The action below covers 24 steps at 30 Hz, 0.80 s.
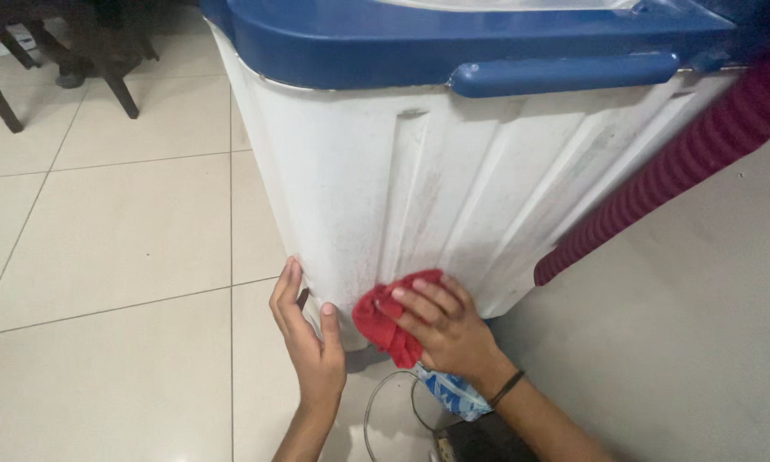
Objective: The person wipes the exterior and top surfaces of a portable washing machine using a red cloth. They clean the sides, front, and control panel area, moving around the appliance to reach different sections.
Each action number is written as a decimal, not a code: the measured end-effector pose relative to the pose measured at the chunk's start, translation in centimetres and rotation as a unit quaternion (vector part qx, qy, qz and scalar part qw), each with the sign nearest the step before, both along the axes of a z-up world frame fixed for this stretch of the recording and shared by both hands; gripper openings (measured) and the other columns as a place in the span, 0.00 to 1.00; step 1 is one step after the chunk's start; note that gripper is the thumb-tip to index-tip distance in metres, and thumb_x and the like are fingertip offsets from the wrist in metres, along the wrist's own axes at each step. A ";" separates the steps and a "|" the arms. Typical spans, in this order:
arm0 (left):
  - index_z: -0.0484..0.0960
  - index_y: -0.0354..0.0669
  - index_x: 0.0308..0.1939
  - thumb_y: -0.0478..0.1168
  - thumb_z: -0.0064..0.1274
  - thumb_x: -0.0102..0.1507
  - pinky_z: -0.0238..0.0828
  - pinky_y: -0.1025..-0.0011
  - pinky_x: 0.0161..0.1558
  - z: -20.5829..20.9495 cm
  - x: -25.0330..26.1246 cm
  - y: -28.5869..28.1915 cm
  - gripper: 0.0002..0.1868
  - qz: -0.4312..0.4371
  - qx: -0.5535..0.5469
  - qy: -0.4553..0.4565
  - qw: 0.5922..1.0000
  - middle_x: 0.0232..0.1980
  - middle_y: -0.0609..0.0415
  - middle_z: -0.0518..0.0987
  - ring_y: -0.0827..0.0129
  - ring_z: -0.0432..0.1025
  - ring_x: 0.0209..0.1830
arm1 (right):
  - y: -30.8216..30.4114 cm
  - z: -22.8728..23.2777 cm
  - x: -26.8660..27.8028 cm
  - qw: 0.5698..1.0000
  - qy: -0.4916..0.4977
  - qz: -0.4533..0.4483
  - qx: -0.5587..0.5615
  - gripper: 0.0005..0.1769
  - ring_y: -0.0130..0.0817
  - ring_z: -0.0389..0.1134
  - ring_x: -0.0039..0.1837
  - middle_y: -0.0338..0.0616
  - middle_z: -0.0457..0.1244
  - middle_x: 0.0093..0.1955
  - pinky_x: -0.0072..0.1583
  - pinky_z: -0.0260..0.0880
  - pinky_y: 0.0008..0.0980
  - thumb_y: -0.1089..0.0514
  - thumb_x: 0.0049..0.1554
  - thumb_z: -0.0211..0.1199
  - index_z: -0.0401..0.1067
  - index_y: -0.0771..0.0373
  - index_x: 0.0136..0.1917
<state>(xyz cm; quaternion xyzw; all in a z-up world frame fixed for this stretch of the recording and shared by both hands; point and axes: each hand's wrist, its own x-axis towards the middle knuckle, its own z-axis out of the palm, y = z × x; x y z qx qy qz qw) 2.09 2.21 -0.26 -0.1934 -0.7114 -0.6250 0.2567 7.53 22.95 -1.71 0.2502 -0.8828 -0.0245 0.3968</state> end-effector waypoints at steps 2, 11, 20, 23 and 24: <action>0.59 0.34 0.75 0.43 0.42 0.73 0.59 0.55 0.71 0.2 0.4 0.0 0.28 0.000 -0.006 -0.013 1.000 0.77 0.37 0.59 0.50 0.55 0.79 | 0.7 -3.5 1.3 0.996 -0.079 -0.003 0.046 0.21 0.33 0.50 0.79 0.30 0.55 0.77 0.79 0.51 0.48 0.54 0.54 0.63 0.75 0.47 0.62; 0.73 0.41 0.64 0.34 0.55 0.67 0.74 0.66 0.54 0.2 3.6 2.0 0.21 0.009 -0.068 0.027 0.997 0.56 0.47 0.71 0.64 0.72 0.50 | 1.7 -0.6 2.5 0.996 0.040 -0.058 -0.057 0.10 0.31 0.54 0.73 0.31 0.58 0.74 0.72 0.56 0.45 0.50 0.53 0.69 0.80 0.42 0.50; 0.56 0.33 0.71 0.35 0.54 0.64 0.75 0.63 0.58 -3.8 5.8 5.6 0.34 -0.260 -0.125 -0.175 0.941 0.63 0.39 0.72 0.56 0.74 0.61 | 2.8 -4.1 2.7 0.983 -0.019 -0.088 -0.159 0.20 0.48 0.56 0.70 0.44 0.59 0.67 0.70 0.63 0.47 0.63 0.47 0.69 0.79 0.51 0.54; 0.51 0.35 0.70 0.34 0.52 0.62 0.73 0.64 0.62 -9.8 5.4 7.0 0.36 -0.275 -0.037 -0.332 0.902 0.65 0.42 0.71 0.59 0.72 0.65 | 2.3 -6.6 3.3 0.974 -0.146 -0.004 -0.172 0.30 0.54 0.56 0.69 0.51 0.59 0.66 0.67 0.60 0.55 0.59 0.40 0.70 0.75 0.57 0.58; 0.51 0.36 0.70 0.33 0.51 0.62 0.71 0.64 0.63 -11.5 5.0 7.2 0.36 -0.268 -0.008 -0.396 0.878 0.66 0.42 0.70 0.59 0.70 0.67 | 1.9 -7.1 3.5 0.972 -0.165 0.003 -0.167 0.30 0.54 0.55 0.70 0.53 0.58 0.67 0.68 0.59 0.56 0.59 0.42 0.70 0.73 0.59 0.60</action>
